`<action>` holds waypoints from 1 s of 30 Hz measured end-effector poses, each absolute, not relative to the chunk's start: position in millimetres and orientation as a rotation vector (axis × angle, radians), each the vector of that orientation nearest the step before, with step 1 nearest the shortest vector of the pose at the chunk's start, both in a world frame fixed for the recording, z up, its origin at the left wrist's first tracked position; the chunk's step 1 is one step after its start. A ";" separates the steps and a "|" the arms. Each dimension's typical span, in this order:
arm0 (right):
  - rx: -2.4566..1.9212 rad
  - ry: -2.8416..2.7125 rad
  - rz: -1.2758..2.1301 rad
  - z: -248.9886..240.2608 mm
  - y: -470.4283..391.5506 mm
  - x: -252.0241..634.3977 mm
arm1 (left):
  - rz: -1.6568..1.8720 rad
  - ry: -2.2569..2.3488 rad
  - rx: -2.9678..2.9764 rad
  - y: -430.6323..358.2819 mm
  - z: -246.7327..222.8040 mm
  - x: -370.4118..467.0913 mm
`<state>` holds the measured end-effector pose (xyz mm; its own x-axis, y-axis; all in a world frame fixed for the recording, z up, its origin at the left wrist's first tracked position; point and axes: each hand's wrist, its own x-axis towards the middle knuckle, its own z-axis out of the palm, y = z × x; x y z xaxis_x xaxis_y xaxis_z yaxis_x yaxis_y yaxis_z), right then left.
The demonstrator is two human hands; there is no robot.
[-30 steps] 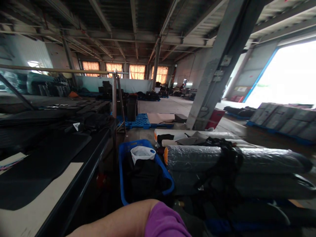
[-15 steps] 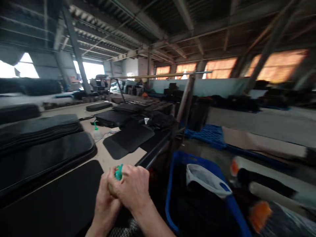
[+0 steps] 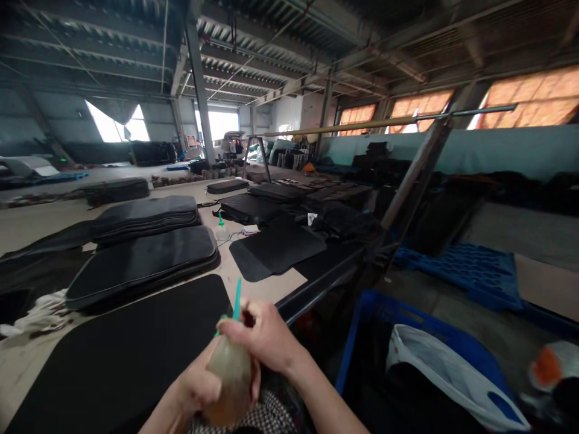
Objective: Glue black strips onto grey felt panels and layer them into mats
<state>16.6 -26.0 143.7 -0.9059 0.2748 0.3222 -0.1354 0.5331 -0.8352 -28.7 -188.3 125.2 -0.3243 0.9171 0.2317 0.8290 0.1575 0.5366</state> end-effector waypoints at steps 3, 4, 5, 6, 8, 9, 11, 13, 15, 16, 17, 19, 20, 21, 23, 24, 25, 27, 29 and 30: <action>-0.458 -2.118 1.281 130.5 -13.9 17.4 | 1.347 2.086 1.362 -161.5 113.7 -66.9; -0.453 -2.043 1.347 126.2 -13.2 19.1 | 1.444 2.103 1.250 -156.5 108.6 -73.3; -0.425 -1.972 1.434 122.3 -14.7 21.2 | 1.495 2.156 1.174 -153.6 103.5 -75.9; -0.407 -1.911 1.505 118.9 -18.1 23.3 | 1.503 2.202 1.146 -152.5 98.8 -75.3; -0.471 -1.860 1.512 113.8 -28.0 26.6 | 1.472 2.272 1.162 -153.2 91.1 -69.2; -0.549 -1.866 1.447 112.0 -33.2 27.6 | 1.444 2.306 1.189 -153.9 87.9 -65.8; -0.696 -1.902 1.283 109.3 -40.6 28.6 | 1.379 2.383 1.251 -154.7 81.7 -61.7; -0.769 -1.943 1.192 107.6 -43.2 29.1 | 1.331 2.452 1.302 -154.4 75.6 -61.6; -0.778 -1.977 1.180 106.1 -42.2 30.0 | 1.306 2.524 1.343 -153.9 70.7 -63.7; -0.767 -1.983 1.186 105.3 -41.2 30.6 | 1.295 2.560 1.360 -154.0 69.3 -64.9; -0.748 -1.974 1.197 104.6 -40.3 31.2 | 1.289 2.584 1.376 -154.3 68.8 -65.9; -0.681 -1.916 1.259 103.4 -38.8 32.3 | 1.297 2.565 1.400 -155.7 71.0 -67.5; -0.642 -1.870 1.319 103.2 -38.1 32.7 | 1.310 2.519 1.401 -156.7 73.5 -68.1; -0.602 -1.822 1.400 103.3 -37.3 32.9 | 1.329 2.453 1.393 -157.8 76.7 -68.8; -0.531 -1.732 1.609 104.1 -34.9 32.9 | 1.360 2.285 1.354 -160.2 83.9 -70.7; -0.503 -1.686 1.714 104.6 -33.4 32.7 | 1.369 2.198 1.321 -161.3 87.3 -71.9; -0.482 -1.644 1.808 105.1 -31.7 32.4 | 1.377 2.114 1.283 -162.3 90.0 -73.4; -0.465 -1.574 1.944 105.5 -28.3 31.7 | 1.381 1.956 1.198 -163.8 93.4 -76.6; -0.464 -1.523 2.030 105.3 -25.6 31.2 | 1.379 1.830 1.109 -164.7 94.0 -79.9; -0.460 -1.503 2.066 105.1 -24.5 31.0 | 1.379 1.774 1.072 -165.0 93.6 -81.5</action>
<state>31.0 -24.5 105.1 -0.7965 0.6033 0.0388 -0.2225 -0.2330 -0.9467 -81.5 -165.0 93.6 -0.4618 0.8870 -0.0044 0.2148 0.1167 0.9697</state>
